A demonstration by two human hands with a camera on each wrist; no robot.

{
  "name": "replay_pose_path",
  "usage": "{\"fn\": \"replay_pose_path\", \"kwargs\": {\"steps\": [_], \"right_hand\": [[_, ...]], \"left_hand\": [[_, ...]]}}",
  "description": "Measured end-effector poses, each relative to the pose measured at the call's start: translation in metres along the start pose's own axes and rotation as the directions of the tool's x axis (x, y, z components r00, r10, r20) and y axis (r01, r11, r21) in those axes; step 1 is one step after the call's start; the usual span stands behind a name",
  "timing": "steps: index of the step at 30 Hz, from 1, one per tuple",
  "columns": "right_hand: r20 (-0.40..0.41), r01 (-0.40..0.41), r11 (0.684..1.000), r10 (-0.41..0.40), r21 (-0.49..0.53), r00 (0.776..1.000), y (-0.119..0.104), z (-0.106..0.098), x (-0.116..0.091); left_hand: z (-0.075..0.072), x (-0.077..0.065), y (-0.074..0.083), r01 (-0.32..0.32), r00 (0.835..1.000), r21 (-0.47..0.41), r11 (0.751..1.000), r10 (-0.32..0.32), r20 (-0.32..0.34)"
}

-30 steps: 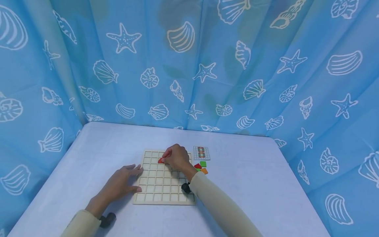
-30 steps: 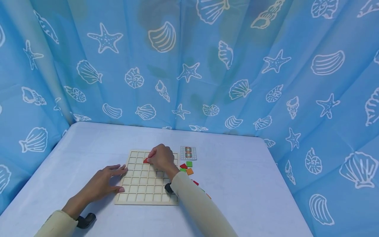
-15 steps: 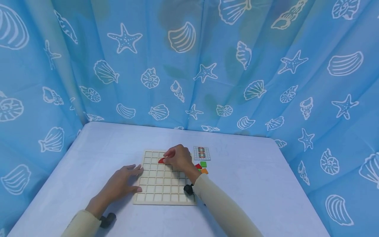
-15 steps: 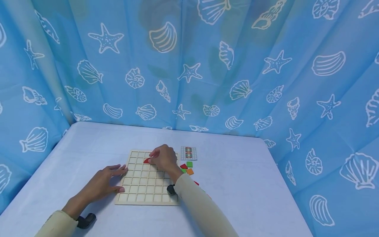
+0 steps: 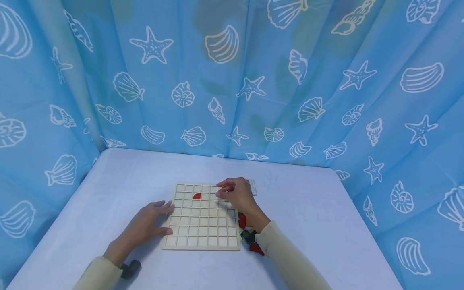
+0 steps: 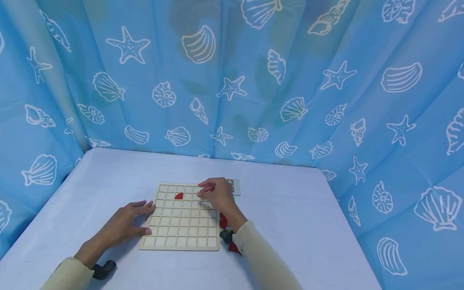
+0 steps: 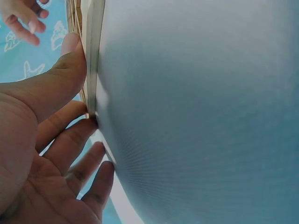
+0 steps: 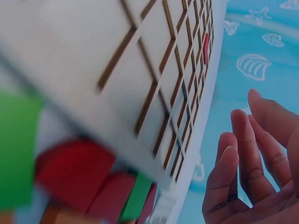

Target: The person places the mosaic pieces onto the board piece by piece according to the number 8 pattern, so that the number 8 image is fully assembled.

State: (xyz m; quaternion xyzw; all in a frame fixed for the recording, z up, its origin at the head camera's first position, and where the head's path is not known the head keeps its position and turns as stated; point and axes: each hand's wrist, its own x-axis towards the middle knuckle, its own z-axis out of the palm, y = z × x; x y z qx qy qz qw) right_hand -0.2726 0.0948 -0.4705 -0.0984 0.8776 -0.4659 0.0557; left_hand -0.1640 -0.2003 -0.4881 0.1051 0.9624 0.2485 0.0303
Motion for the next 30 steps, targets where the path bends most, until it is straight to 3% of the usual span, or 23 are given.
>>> {"fn": "replay_pose_path", "kwargs": {"steps": [15,30], "right_hand": [[-0.115,-0.134,0.99,0.128,-0.042,0.985,0.041,-0.042,-0.029],[-0.088,-0.239,0.966,0.231,-0.097,0.969,0.066,-0.056,-0.042]], "left_hand": [[0.001,0.0,0.001,-0.004,1.0,0.016,1.0,0.004,-0.009],[0.004,0.001,-0.001,-0.004,1.0,0.022,1.0,0.004,-0.01]]}}
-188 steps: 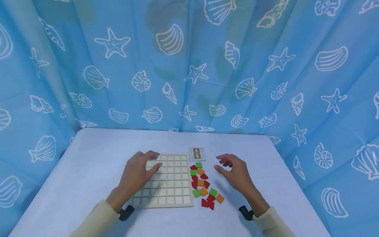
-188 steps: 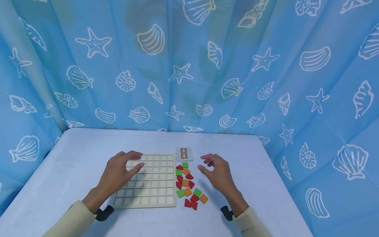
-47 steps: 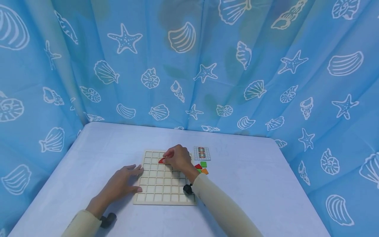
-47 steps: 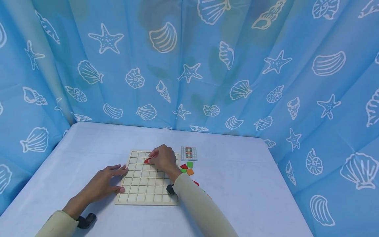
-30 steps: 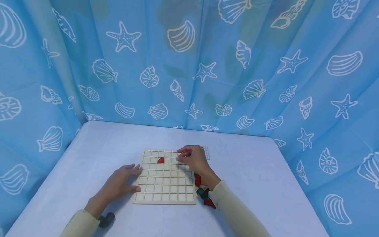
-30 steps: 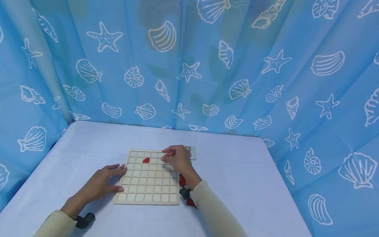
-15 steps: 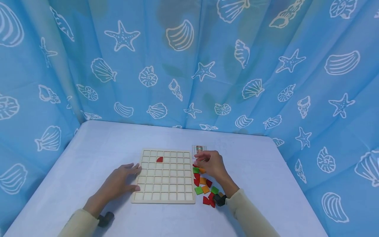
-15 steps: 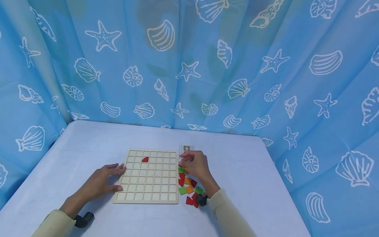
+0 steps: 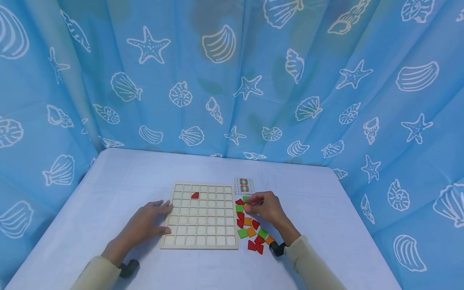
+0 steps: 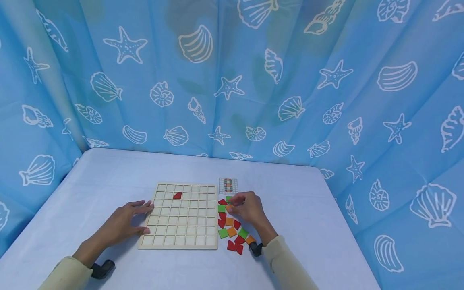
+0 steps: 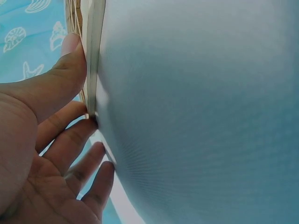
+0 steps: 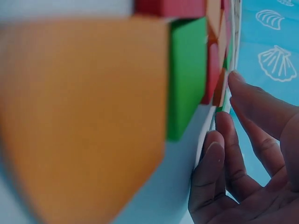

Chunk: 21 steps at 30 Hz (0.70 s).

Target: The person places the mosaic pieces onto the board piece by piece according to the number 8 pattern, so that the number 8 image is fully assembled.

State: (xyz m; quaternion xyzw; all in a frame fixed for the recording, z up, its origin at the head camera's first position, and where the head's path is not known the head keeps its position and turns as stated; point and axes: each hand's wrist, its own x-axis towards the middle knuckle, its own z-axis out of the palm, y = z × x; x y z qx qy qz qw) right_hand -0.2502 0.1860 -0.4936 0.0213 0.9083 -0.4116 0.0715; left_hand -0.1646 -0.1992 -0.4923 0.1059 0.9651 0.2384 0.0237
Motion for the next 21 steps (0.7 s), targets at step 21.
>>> {"fn": "replay_pose_path", "kwargs": {"steps": [21], "right_hand": [[0.012,0.047,0.998,-0.047,-0.045,0.999,0.0067,0.0003,0.0017]], "left_hand": [[-0.0003,0.0,-0.0007,0.01,1.0,-0.011,1.0,-0.01,0.011]]}}
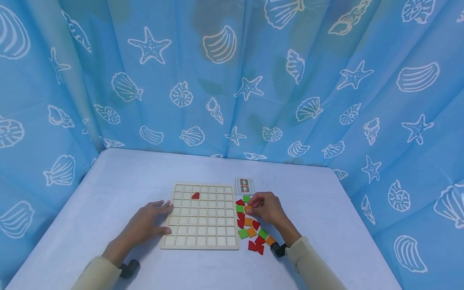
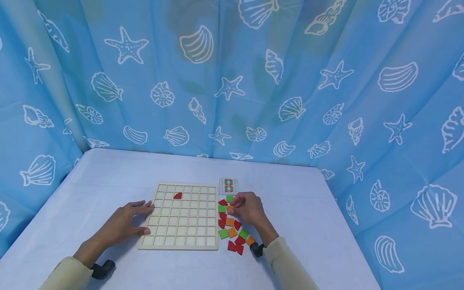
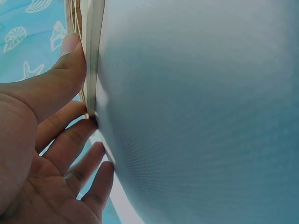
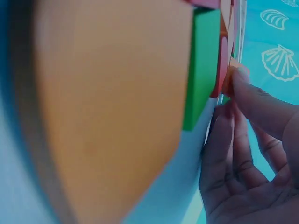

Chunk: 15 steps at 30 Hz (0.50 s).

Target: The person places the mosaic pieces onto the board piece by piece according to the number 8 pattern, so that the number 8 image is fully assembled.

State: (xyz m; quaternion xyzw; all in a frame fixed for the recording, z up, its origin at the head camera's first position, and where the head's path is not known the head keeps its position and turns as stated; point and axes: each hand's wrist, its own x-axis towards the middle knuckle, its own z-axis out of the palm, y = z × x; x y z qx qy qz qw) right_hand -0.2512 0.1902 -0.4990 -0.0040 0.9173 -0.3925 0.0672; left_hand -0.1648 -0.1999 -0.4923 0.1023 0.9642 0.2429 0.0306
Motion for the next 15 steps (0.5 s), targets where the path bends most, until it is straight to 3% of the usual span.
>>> {"fn": "replay_pose_path", "kwargs": {"steps": [7,15], "right_hand": [[-0.01,0.0,0.991,0.002,0.135,1.0,-0.006,0.0,0.002],[-0.011,0.063,0.967,-0.062,0.249,0.998,-0.027,0.006,0.006]], "left_hand": [[0.001,0.0,-0.002,0.0,1.0,-0.002,1.0,0.0,0.001],[0.0,0.0,-0.002,0.0,1.0,-0.012,1.0,0.0,-0.003]]}}
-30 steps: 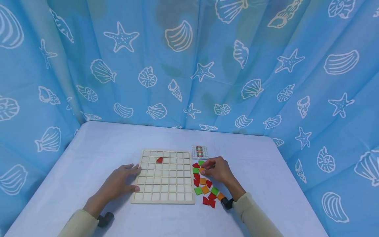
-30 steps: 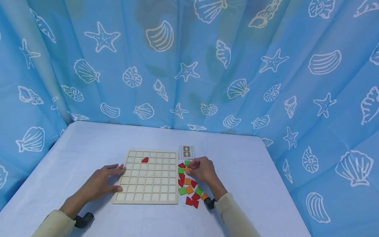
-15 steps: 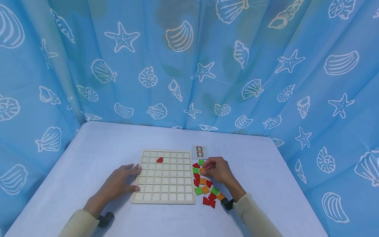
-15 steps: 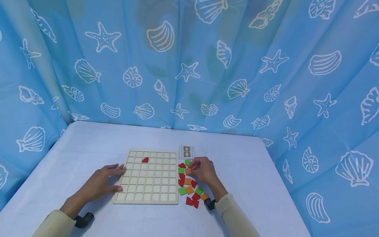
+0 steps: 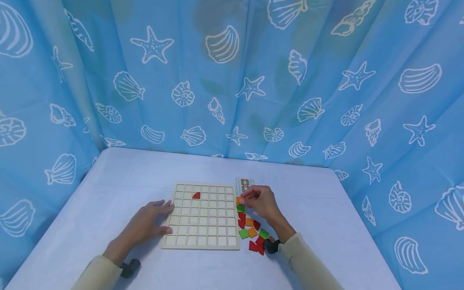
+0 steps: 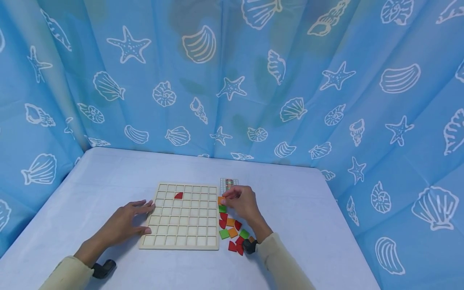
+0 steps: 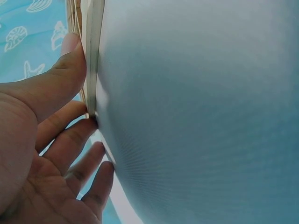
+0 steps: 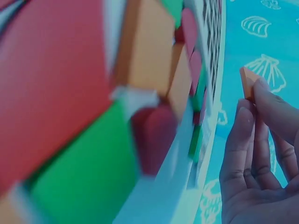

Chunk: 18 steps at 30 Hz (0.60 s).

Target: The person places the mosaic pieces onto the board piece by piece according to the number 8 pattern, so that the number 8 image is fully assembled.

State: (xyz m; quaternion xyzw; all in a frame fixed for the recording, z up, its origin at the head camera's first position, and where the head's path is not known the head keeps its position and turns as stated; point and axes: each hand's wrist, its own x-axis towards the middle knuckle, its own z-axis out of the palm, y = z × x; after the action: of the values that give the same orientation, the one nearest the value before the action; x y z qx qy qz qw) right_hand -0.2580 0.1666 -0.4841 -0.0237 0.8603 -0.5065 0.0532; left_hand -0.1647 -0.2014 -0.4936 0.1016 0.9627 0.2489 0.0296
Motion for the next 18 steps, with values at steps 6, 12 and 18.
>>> {"fn": "replay_pose_path", "kwargs": {"steps": [6,12,18], "right_hand": [[0.019,0.061,0.996,-0.062,0.065,0.998,-0.012,0.016,0.008],[0.038,0.084,0.993,-0.087,0.082,0.995,-0.025,0.032,0.015],[0.062,0.095,0.993,-0.099,0.066,0.993,-0.037,0.049,0.021]], "left_hand": [[-0.001,-0.001,0.001,0.005,1.0,-0.011,1.0,-0.005,-0.002],[0.0,-0.001,0.001,0.008,1.0,-0.011,1.0,-0.008,0.0],[0.0,-0.001,0.0,0.006,1.0,-0.015,1.0,-0.006,-0.008]]}}
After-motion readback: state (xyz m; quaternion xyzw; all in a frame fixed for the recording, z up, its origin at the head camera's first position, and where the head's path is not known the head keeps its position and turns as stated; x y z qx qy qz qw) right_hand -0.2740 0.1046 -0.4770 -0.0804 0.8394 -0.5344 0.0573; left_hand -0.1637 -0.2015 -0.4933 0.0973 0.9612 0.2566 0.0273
